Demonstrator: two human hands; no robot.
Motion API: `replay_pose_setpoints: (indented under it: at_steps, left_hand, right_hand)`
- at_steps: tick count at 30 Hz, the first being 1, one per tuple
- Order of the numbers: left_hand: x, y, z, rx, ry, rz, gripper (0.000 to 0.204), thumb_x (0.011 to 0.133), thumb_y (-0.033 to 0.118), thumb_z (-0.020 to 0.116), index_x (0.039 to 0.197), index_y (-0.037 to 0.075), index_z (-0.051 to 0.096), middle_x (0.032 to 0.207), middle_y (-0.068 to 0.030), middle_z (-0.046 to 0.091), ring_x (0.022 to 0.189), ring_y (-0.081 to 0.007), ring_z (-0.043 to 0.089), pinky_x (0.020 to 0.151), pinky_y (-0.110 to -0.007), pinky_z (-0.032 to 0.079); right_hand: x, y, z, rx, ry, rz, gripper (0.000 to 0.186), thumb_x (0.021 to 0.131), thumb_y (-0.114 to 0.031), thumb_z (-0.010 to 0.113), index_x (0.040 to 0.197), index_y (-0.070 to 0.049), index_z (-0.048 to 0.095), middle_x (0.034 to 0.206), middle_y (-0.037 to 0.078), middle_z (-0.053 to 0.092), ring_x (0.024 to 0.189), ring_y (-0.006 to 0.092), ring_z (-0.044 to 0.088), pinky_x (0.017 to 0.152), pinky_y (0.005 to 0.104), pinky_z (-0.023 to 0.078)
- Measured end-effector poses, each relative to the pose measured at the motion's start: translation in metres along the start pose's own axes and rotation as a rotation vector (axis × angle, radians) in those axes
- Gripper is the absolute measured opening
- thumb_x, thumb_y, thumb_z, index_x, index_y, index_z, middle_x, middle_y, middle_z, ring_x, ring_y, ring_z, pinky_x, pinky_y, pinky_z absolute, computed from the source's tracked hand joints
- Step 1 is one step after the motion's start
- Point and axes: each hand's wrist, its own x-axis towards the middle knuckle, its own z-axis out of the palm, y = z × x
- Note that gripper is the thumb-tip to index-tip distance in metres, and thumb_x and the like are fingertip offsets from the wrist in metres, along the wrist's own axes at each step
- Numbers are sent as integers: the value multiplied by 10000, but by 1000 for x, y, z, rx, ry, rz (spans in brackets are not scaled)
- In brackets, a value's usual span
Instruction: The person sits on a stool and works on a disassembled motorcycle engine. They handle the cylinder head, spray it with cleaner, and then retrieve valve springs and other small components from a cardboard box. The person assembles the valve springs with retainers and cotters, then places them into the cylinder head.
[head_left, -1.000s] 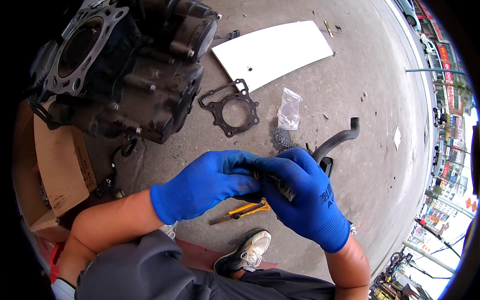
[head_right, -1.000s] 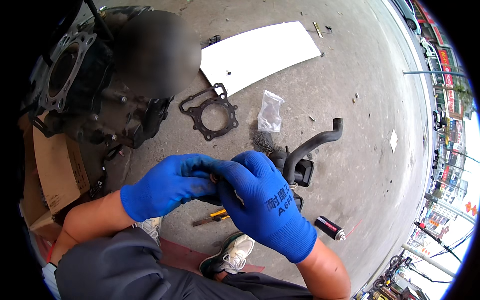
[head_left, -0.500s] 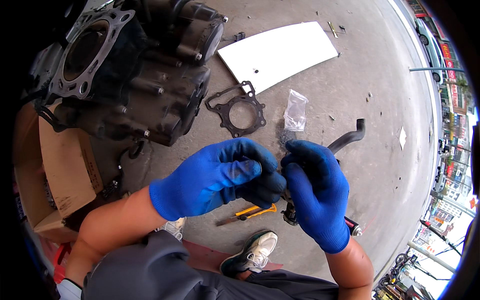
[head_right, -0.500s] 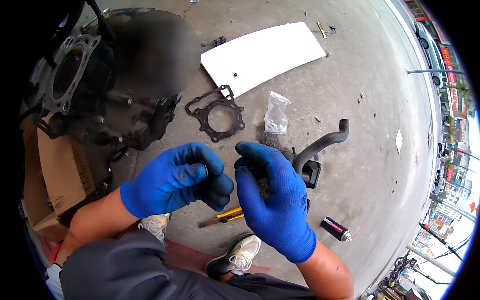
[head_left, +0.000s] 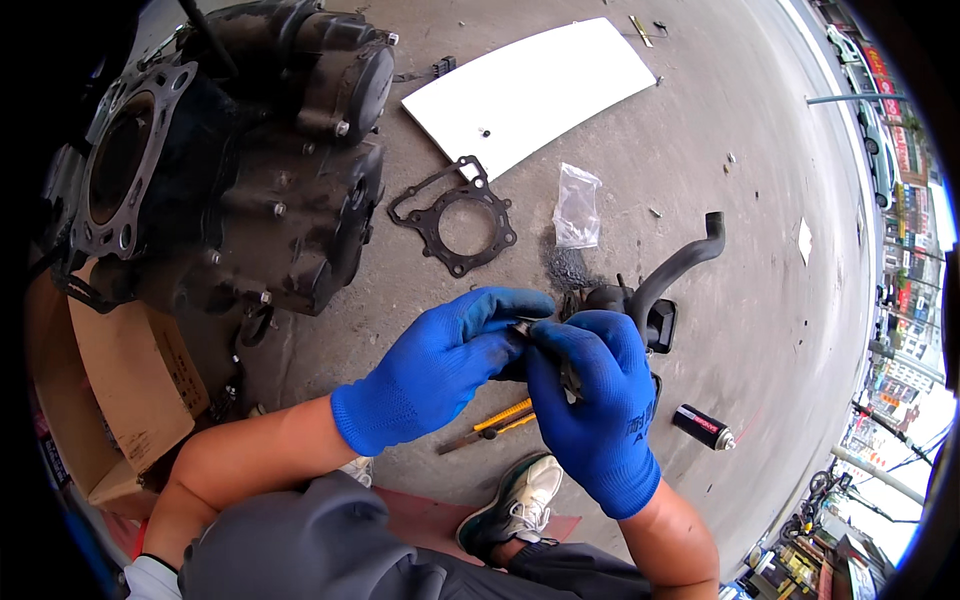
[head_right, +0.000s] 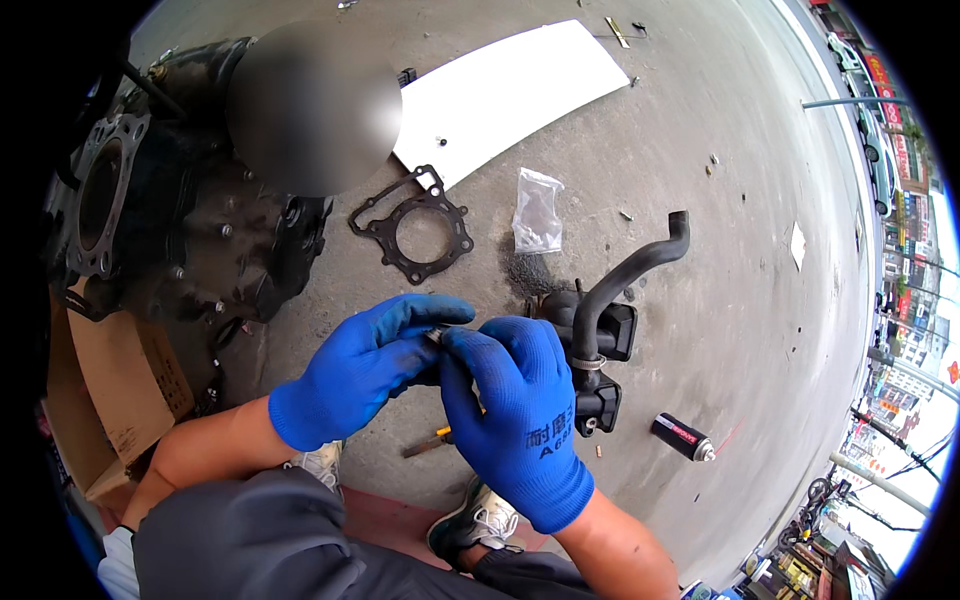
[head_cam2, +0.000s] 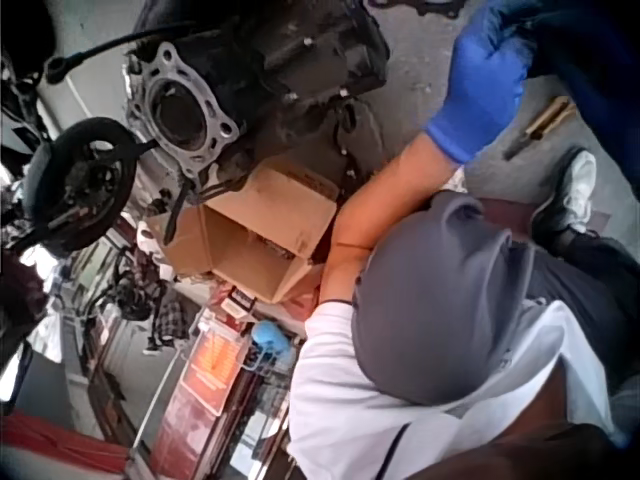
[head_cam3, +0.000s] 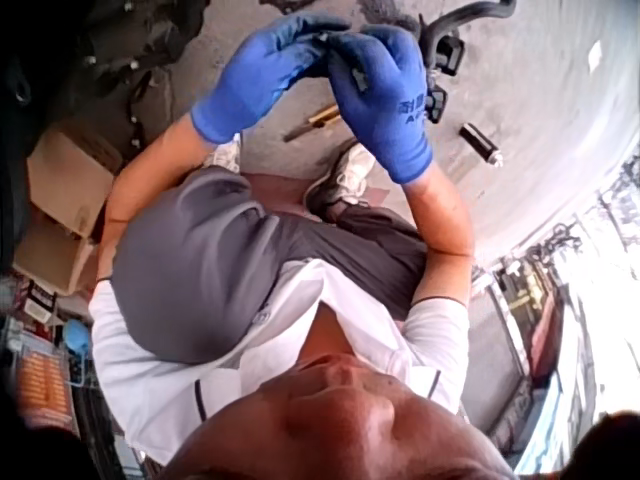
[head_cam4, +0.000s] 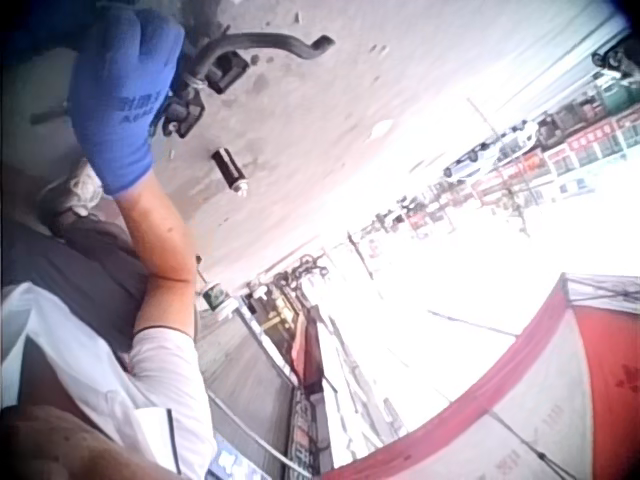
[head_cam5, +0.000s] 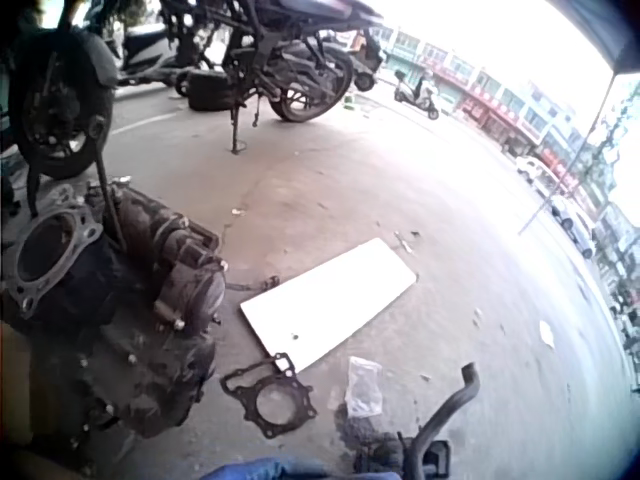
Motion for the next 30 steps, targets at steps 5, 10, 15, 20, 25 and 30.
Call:
replay_pose_setpoints:
  at_steps: [5, 10, 15, 20, 25, 30]
  left_hand:
    - [10, 5, 11, 94, -48, -21, 465, 939, -42, 438, 1404, -10, 453, 1352, -138, 543, 1215, -212, 565, 1047, -362, 469]
    - [12, 7, 10, 98, -111, -60, 486, 931, -48, 425, 1416, -9, 442, 1349, -128, 547, 1215, -201, 565, 1049, -342, 460]
    - [2, 21, -1, -147, -26, -182, 474, 926, -31, 443, 1399, -12, 455, 1284, -112, 580, 1165, -184, 590, 1025, -333, 484]
    - [-8, 29, -8, -124, 24, -95, 437, 928, -6, 456, 1363, -20, 490, 1275, -122, 586, 1149, -190, 604, 1015, -339, 501]
    - [-7, 34, -10, -167, -38, -21, 433, 938, -5, 446, 1368, -37, 487, 1309, -144, 574, 1174, -210, 596, 1035, -348, 484]
    - [-3, 27, -13, -173, -79, -9, 465, 936, -7, 441, 1400, -45, 450, 1321, -159, 564, 1203, -234, 580, 1062, -364, 459]
  right_hand:
    - [-8, -3, -3, -70, 102, 23, 325, 746, -5, 723, 1059, -44, 643, 933, 130, 585, 819, 311, 570, 724, 384, 477]
    - [-7, 0, -3, -188, 114, -80, 330, 746, -19, 726, 1065, -54, 650, 943, 118, 591, 846, 307, 572, 722, 381, 481]
    - [2, -2, 11, -56, 48, -30, 291, 744, -19, 726, 1025, -66, 663, 948, 119, 597, 854, 307, 575, 719, 382, 480]
    - [16, -15, 13, -96, 33, -131, 292, 714, 4, 735, 990, -55, 662, 962, 122, 599, 861, 310, 585, 734, 385, 487]
    - [17, -20, 17, -284, 107, -287, 327, 671, 53, 742, 966, -55, 651, 992, 120, 605, 891, 320, 589, 772, 399, 490]
    - [13, -17, 21, -252, 105, -227, 399, 662, 50, 745, 1038, -64, 670, 1008, 117, 602, 909, 319, 578, 788, 402, 484]
